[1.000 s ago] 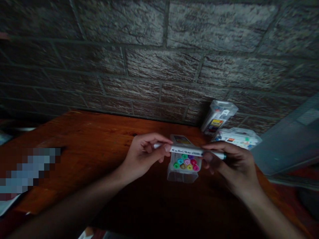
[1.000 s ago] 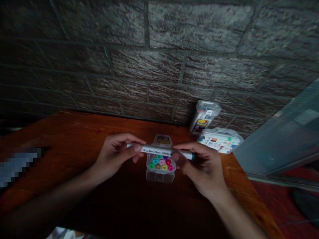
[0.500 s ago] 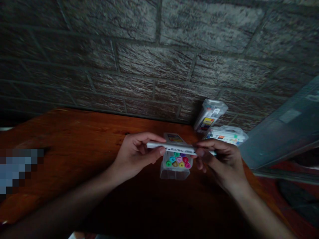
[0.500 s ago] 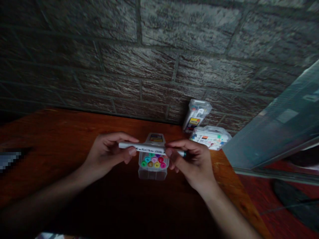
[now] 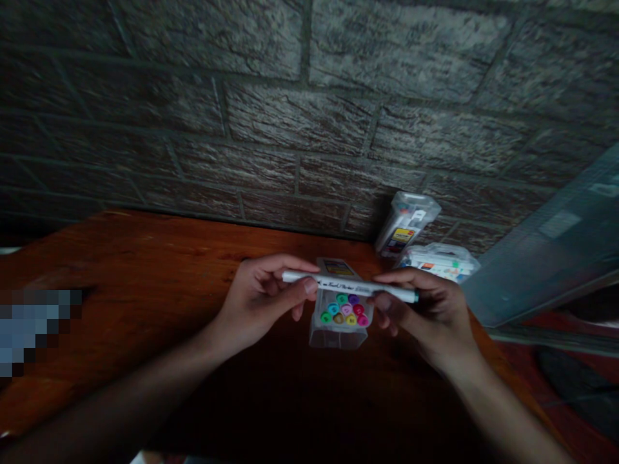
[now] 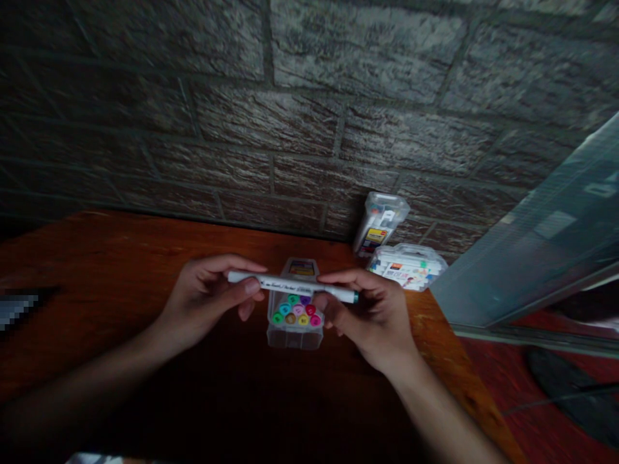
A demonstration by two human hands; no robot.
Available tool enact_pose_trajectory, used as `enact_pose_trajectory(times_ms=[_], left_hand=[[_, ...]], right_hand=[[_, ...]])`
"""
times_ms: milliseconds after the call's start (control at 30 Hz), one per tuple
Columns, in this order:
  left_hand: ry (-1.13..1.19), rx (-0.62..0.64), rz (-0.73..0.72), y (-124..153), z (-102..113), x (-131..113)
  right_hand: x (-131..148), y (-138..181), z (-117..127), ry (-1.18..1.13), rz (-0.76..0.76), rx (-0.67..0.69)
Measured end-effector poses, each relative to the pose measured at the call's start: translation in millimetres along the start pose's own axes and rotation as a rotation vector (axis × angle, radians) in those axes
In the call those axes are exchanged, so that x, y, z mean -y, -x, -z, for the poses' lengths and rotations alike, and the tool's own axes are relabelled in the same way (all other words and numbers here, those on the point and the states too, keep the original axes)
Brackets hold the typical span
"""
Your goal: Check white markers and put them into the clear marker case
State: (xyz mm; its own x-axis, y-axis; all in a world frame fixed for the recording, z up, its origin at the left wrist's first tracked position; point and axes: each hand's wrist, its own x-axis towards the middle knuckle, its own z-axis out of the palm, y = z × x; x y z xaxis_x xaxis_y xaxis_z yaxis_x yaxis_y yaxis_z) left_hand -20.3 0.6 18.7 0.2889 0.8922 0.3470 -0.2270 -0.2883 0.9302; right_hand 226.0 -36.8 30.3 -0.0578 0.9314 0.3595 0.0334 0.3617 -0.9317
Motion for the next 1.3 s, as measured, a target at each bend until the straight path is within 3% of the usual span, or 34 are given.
enact_pose_trajectory(times_ms=[500, 800, 1300], left_hand=[[0.079, 0.020, 0.001, 1.2, 5.1, 8.3], [-0.108, 0.013, -0.029, -0.1, 0.6, 0.1], [-0.083, 0.023, -0.012, 1.5, 1.1, -2.4]], right_hand=[[-8.9, 0.5, 4.6, -0.050, -0.003, 0.006], [-8.6, 0.5, 2.2, -0.021, -0.023, -0.022], [-4.8, -1.0, 2.1, -0.050, -0.020, -0.012]])
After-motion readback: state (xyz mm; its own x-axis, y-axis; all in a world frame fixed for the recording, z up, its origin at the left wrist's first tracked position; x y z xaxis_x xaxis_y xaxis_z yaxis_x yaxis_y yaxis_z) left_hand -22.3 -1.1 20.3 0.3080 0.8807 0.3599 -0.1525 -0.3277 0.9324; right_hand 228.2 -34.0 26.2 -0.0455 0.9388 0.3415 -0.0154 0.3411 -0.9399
